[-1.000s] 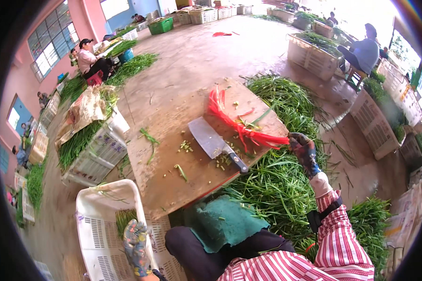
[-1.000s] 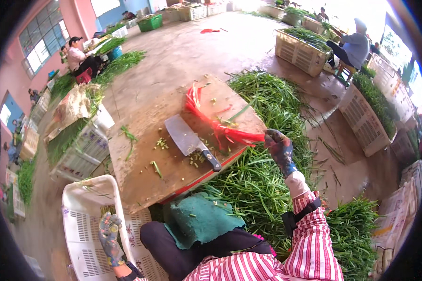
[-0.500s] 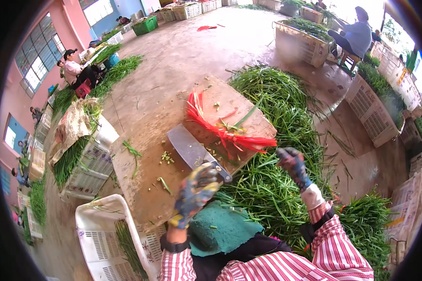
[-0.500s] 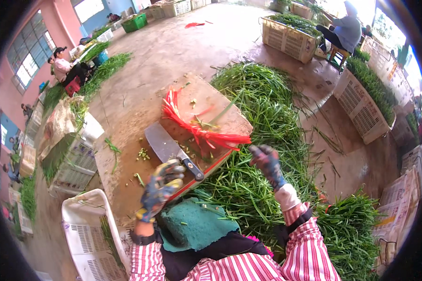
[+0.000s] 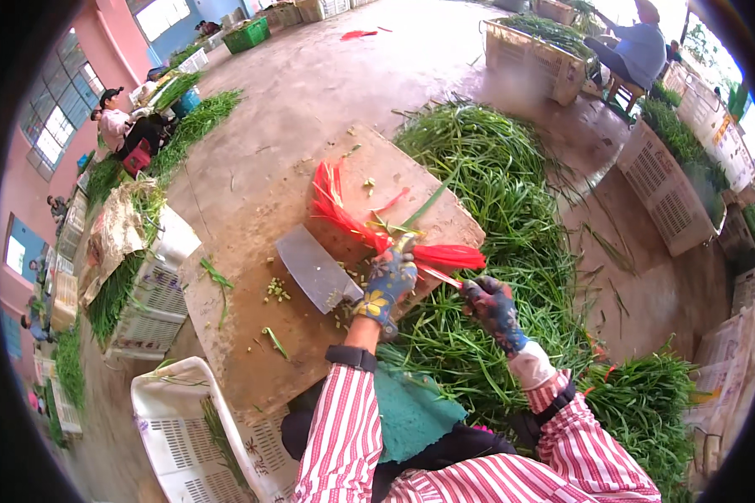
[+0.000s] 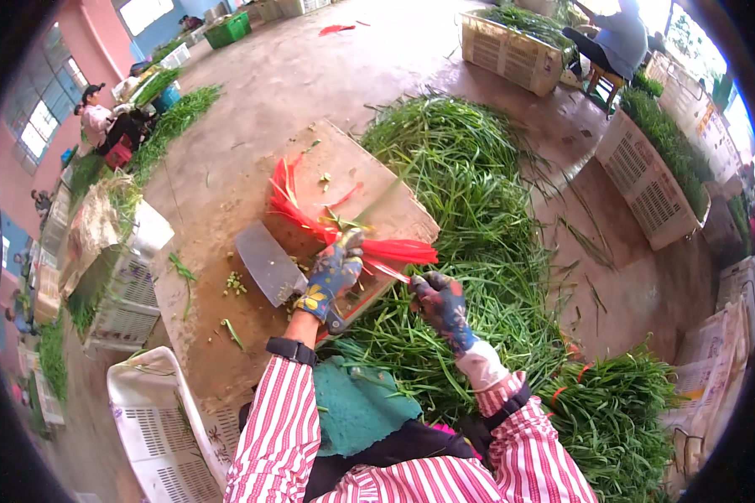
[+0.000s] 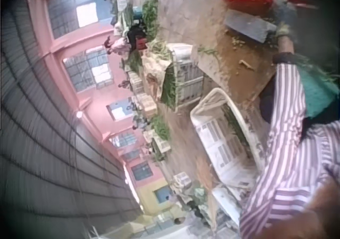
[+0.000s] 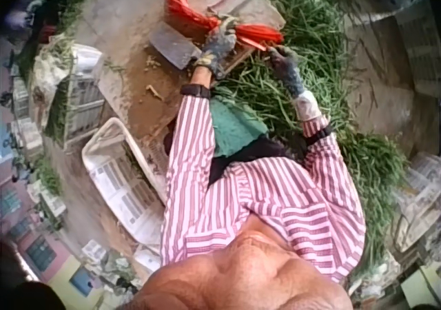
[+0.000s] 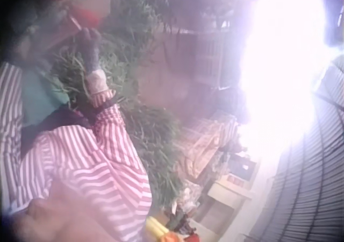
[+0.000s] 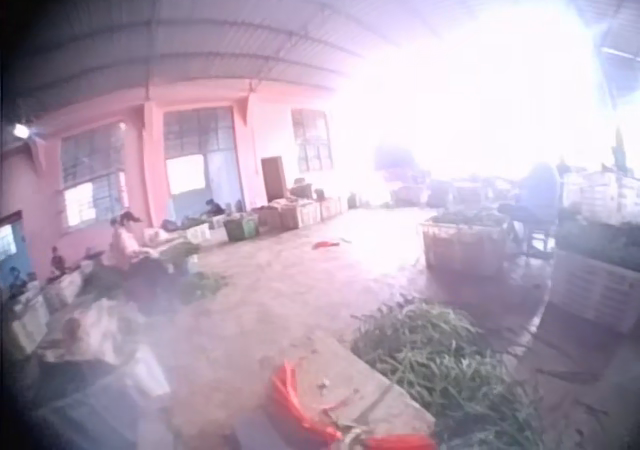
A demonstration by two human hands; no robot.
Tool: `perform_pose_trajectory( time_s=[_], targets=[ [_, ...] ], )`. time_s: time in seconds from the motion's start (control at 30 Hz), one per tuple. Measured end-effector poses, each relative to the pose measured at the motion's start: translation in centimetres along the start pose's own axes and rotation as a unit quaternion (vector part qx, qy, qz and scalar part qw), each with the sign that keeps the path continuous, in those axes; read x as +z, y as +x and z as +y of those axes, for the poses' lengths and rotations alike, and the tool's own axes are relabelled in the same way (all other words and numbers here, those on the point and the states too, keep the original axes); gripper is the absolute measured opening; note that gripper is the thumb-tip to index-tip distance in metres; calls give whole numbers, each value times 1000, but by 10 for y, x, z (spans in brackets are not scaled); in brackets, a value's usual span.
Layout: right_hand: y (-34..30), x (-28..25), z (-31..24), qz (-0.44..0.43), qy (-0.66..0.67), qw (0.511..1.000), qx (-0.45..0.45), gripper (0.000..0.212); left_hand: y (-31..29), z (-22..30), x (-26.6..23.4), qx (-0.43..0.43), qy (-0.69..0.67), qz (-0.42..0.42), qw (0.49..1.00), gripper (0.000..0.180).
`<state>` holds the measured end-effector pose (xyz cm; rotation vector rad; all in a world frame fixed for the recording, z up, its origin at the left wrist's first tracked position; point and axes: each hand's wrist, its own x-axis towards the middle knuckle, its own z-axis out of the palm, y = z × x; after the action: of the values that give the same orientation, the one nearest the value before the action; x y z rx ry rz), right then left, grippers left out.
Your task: The person gathers a bunch of chives, trims the ends with a knife, and ties them with a red ribbon before placing the bundle into a white crate.
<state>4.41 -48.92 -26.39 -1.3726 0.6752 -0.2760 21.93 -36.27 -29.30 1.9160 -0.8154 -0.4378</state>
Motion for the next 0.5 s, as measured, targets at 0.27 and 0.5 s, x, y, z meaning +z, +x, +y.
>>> perform_pose_trajectory(
  time_s=[0.27,0.5],
  targets=[
    [-82,-122,-44,152,-79,984,-36,18,-3,-3,-1,25,38,61,997,49],
    [-141,-202,-58,253,70,937,-231,24,-21,53,-3,-39,-9,38,998,44]
  ],
)
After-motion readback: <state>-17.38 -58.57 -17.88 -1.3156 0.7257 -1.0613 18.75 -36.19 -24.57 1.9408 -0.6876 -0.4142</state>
